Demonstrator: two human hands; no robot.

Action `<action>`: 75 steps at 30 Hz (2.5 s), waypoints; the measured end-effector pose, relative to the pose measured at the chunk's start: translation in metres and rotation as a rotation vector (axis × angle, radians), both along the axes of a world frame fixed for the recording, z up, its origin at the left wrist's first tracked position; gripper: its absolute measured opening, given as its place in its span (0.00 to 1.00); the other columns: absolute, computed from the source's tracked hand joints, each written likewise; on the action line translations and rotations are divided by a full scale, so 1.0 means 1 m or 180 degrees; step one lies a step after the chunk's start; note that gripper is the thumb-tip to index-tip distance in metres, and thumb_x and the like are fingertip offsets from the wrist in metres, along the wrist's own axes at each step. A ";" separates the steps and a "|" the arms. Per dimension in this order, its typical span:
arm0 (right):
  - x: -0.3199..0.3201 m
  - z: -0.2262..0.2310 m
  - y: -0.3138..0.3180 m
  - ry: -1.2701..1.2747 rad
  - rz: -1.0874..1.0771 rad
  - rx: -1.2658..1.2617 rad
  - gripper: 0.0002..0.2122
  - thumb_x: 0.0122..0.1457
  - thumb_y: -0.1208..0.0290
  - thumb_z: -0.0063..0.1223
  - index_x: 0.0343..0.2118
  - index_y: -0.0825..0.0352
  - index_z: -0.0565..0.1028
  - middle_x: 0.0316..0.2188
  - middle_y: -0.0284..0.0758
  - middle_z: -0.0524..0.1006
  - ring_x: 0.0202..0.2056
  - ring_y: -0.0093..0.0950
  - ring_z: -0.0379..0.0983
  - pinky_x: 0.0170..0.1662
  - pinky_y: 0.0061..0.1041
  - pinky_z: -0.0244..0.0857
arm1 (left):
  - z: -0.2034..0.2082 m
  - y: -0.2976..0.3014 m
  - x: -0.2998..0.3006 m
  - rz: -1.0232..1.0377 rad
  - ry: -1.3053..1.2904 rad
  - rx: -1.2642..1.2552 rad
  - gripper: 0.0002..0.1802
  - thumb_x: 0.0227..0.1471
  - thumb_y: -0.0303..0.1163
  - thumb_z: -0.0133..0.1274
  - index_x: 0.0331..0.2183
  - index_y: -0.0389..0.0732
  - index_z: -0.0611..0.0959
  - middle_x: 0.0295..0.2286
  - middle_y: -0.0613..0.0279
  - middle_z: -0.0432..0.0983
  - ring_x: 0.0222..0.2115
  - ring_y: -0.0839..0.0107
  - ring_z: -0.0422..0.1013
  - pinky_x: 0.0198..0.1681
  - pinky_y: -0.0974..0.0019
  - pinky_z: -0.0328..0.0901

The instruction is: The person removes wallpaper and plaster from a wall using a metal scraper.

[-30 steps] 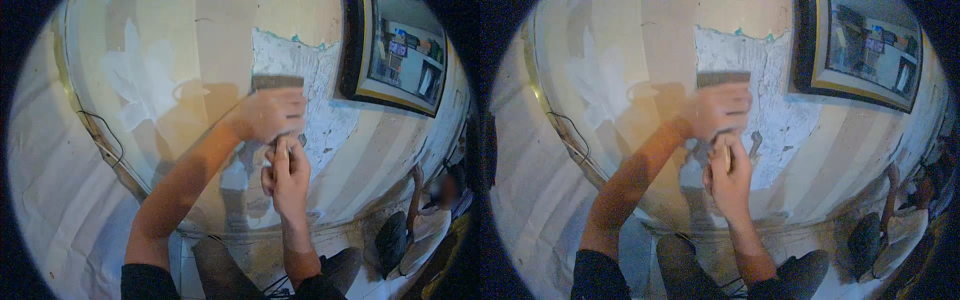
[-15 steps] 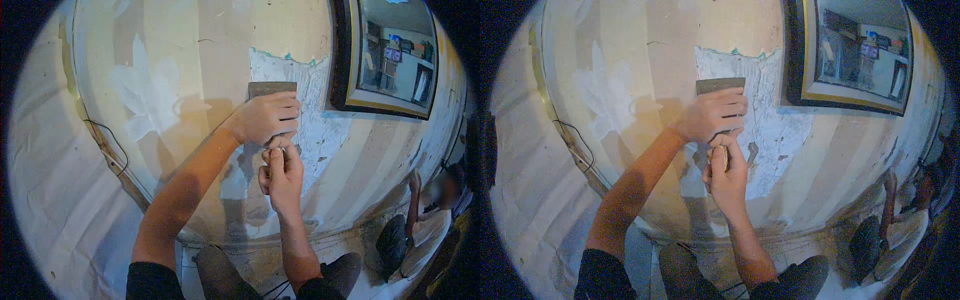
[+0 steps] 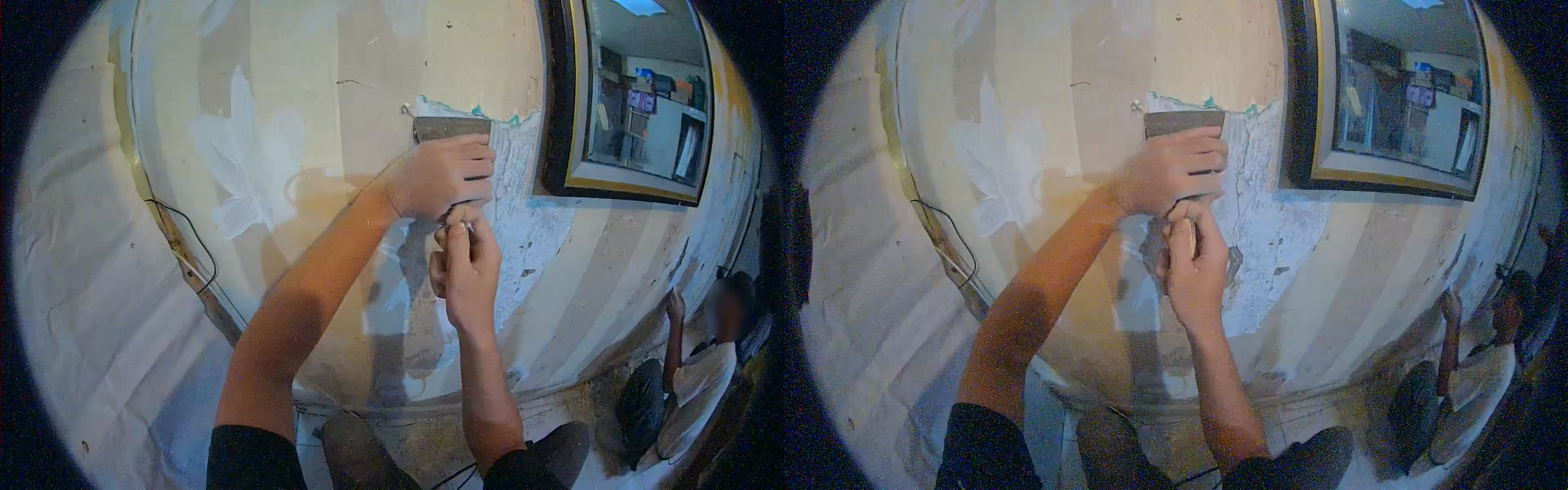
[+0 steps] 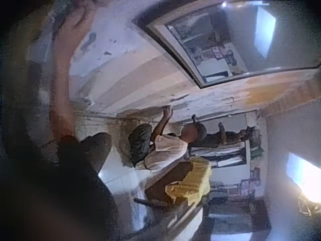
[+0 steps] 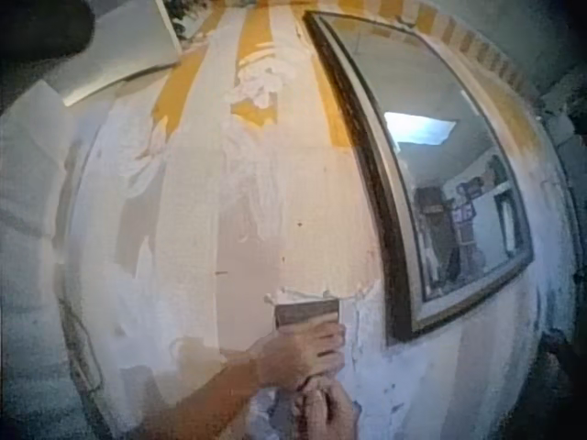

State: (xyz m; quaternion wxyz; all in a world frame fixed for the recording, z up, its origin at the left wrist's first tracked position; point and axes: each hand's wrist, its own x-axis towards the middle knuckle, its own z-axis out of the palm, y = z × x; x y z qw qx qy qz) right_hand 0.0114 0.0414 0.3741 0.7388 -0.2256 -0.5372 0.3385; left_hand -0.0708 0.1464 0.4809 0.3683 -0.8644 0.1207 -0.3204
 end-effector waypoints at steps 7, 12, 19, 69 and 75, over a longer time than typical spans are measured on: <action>-0.001 -0.005 -0.012 0.0145 0.0142 -0.0518 0.07 0.68 0.64 0.41 0.37 0.62 0.66 0.23 0.26 0.64 0.11 0.11 0.52 0.11 0.15 0.40 | -0.010 -0.001 0.001 -0.0083 0.0122 -0.0244 0.10 0.38 0.34 0.58 0.25 0.41 0.77 0.31 0.60 0.72 0.43 0.58 0.71 0.54 0.53 0.65; 0.005 -0.003 -0.009 0.0010 0.0190 -0.0131 0.07 0.67 0.64 0.41 0.37 0.62 0.66 0.23 0.26 0.64 0.11 0.11 0.52 0.12 0.14 0.40 | -0.006 -0.002 0.003 -0.0082 -0.0013 -0.0354 0.10 0.38 0.34 0.58 0.25 0.41 0.77 0.31 0.59 0.73 0.43 0.59 0.71 0.54 0.52 0.64; 0.008 0.004 -0.007 -0.0019 0.0159 0.0142 0.04 0.66 0.71 0.39 0.35 0.62 0.67 0.20 0.24 0.64 0.15 0.12 0.57 0.14 0.15 0.51 | 0.000 -0.003 0.002 -0.0053 -0.0134 -0.0046 0.10 0.38 0.33 0.58 0.25 0.40 0.77 0.30 0.59 0.72 0.41 0.58 0.71 0.54 0.51 0.64; -0.004 0.020 -0.002 -0.0054 -0.0060 0.0153 0.08 0.67 0.64 0.42 0.37 0.63 0.66 0.22 0.26 0.65 0.11 0.10 0.51 0.11 0.14 0.41 | 0.023 -0.001 -0.001 0.0019 0.0141 -0.0017 0.10 0.37 0.36 0.55 0.24 0.42 0.75 0.30 0.59 0.70 0.43 0.58 0.68 0.58 0.51 0.60; -0.002 0.018 -0.011 -0.0037 -0.0214 0.0168 0.05 0.65 0.71 0.40 0.33 0.62 0.67 0.21 0.23 0.65 0.16 0.10 0.58 0.17 0.14 0.52 | 0.013 0.004 0.002 -0.0244 0.0190 0.0051 0.10 0.38 0.35 0.55 0.25 0.41 0.76 0.31 0.59 0.70 0.42 0.58 0.69 0.57 0.51 0.60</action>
